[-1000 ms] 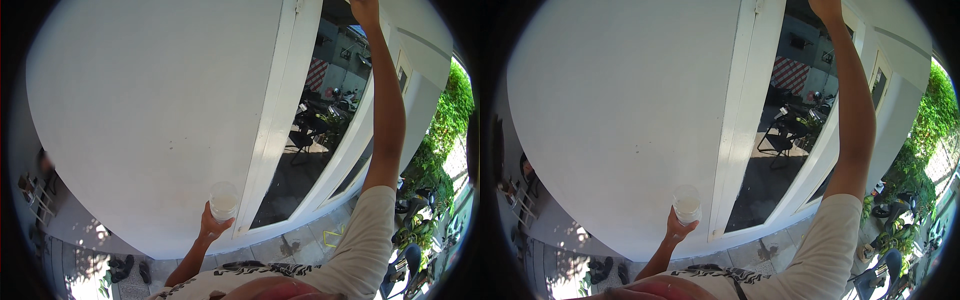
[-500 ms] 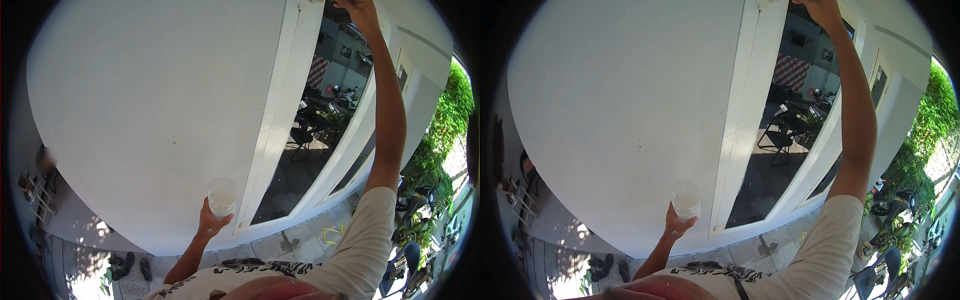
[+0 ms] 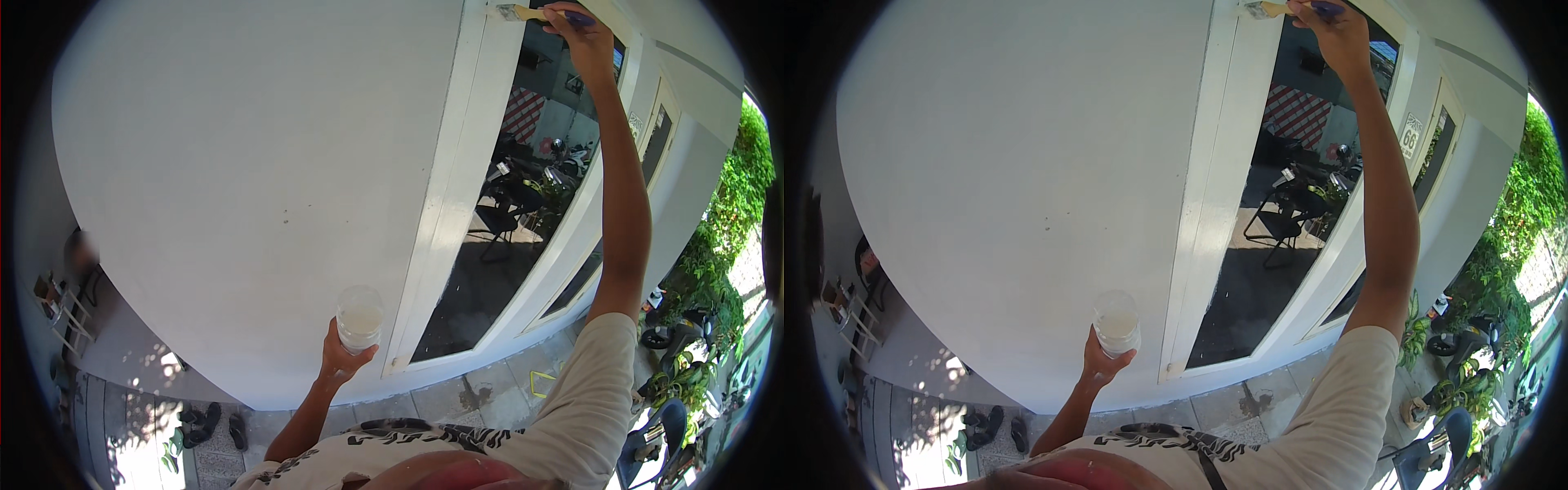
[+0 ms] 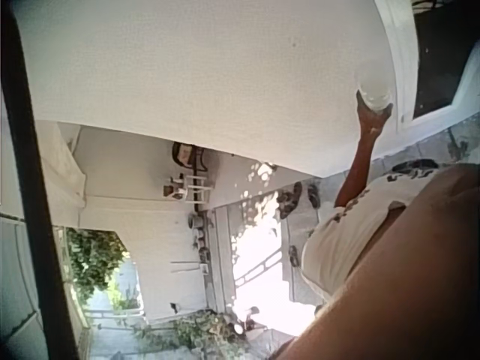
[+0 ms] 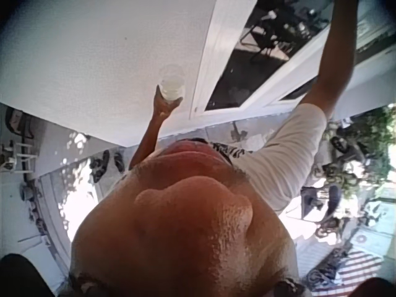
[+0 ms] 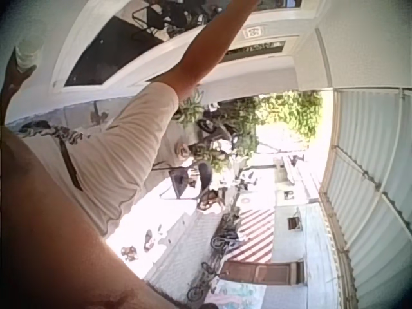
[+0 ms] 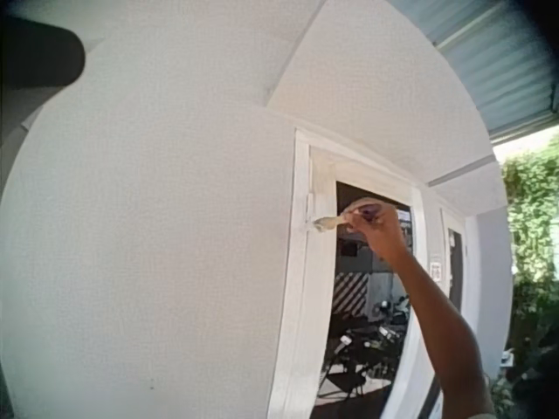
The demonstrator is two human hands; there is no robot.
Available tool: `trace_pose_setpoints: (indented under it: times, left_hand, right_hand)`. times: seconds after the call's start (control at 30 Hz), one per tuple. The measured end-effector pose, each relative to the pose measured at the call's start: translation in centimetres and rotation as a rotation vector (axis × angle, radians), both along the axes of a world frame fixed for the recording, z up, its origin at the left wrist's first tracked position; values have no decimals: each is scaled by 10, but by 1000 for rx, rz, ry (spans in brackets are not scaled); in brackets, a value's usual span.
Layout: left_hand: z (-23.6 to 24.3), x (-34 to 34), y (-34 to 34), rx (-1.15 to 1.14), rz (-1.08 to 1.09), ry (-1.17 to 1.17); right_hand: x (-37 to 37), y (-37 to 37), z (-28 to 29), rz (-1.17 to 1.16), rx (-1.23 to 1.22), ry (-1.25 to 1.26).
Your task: The person paints a white door frame with white paint using a paint brush.
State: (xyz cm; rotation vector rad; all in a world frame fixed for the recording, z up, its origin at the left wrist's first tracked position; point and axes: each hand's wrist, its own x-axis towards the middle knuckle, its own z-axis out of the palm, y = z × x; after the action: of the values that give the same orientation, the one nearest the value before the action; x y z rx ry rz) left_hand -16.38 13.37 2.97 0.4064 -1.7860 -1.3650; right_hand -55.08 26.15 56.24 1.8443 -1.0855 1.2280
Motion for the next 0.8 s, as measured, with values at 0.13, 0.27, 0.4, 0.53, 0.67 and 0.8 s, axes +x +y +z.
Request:
trace_pose_setpoints:
  times: [0.13, 0.27, 0.4, 0.53, 0.67, 0.8]
  left_hand:
    - [2, -4, 4, -9, 25, 37]
    - [7, -12, 11, 9, 60, 61]
    - [10, -13, 17, -26, 111, 20]
    - [12, -14, 24, -45, 158, -2]
    - [13, -21, 32, -49, 179, 6]
    - [10, -28, 44, -46, 224, 1]
  right_hand:
    - [9, -16, 19, 176, -317, -243]
    - [0, -42, 11, 119, -517, -368]
    - [-19, -56, -14, 361, -401, -341]
    - [-7, -53, -7, 278, -439, -349]
    - [-4, -64, 20, 312, -509, -290]
    - [-4, -72, -7, 229, -414, -158]
